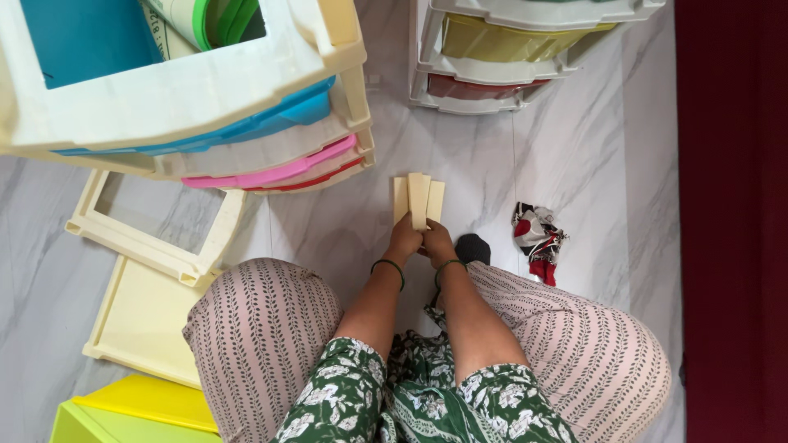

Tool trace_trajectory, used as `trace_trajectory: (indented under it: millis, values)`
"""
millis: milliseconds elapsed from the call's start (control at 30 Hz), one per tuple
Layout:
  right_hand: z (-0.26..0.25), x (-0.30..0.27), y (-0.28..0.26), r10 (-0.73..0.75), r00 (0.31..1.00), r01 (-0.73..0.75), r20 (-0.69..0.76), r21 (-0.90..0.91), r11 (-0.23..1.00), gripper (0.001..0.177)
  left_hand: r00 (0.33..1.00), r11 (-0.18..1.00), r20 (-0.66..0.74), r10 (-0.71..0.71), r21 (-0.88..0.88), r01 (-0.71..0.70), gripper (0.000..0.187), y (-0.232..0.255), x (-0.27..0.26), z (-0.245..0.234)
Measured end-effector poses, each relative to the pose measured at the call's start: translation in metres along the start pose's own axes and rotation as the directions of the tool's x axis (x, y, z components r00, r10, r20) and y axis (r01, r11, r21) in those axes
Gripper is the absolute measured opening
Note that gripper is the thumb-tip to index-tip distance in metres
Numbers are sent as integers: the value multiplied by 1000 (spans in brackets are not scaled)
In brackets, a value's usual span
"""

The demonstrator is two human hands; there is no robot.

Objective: The person sits on the floor and assembles plastic storage bins by inserting short plastic legs into the corners of each bin. They handle multiple bins in different colors, including blue, pink, and red, and stack the completed bins together.

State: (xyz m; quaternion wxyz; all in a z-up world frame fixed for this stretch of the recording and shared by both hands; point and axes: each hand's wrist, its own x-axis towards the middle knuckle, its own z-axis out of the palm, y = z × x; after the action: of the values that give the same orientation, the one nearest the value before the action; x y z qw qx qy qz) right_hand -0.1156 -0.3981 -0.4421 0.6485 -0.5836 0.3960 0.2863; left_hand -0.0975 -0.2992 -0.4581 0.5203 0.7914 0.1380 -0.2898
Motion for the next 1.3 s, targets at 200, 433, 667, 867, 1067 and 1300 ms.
trace_trajectory:
  millis: [200, 433, 667, 867, 1067, 1300]
  values:
    - [2, 12, 17, 19, 1000, -19, 4, 123, 992, 73, 998, 990, -11, -59, 126, 60, 60, 0, 2, -1]
    - [7, 13, 1, -27, 997, 36, -76, 124, 992, 84, 999, 995, -36, -1, 97, 5, 59, 28, -7, -13]
    - [26, -32, -114, -688, 707, 707, -163, 164, 688, 62, 811, 870, -446, 378, -128, -476, 33, 159, -62, -56]
    - [61, -181, -251, -967, 252, 929, -33, 288, 232, 65, 319, 458, -690, 650, 21, -889, 20, 284, -167, -139]
    - [84, -275, -338, -980, 72, 943, 186, 308, 127, 70, 38, 329, -755, 655, 240, -913, 22, 344, -215, -218]
    - [80, -278, -367, -902, 50, 944, 428, 276, 183, 53, 179, 339, -344, 922, 487, -805, 69, 367, -201, -268]
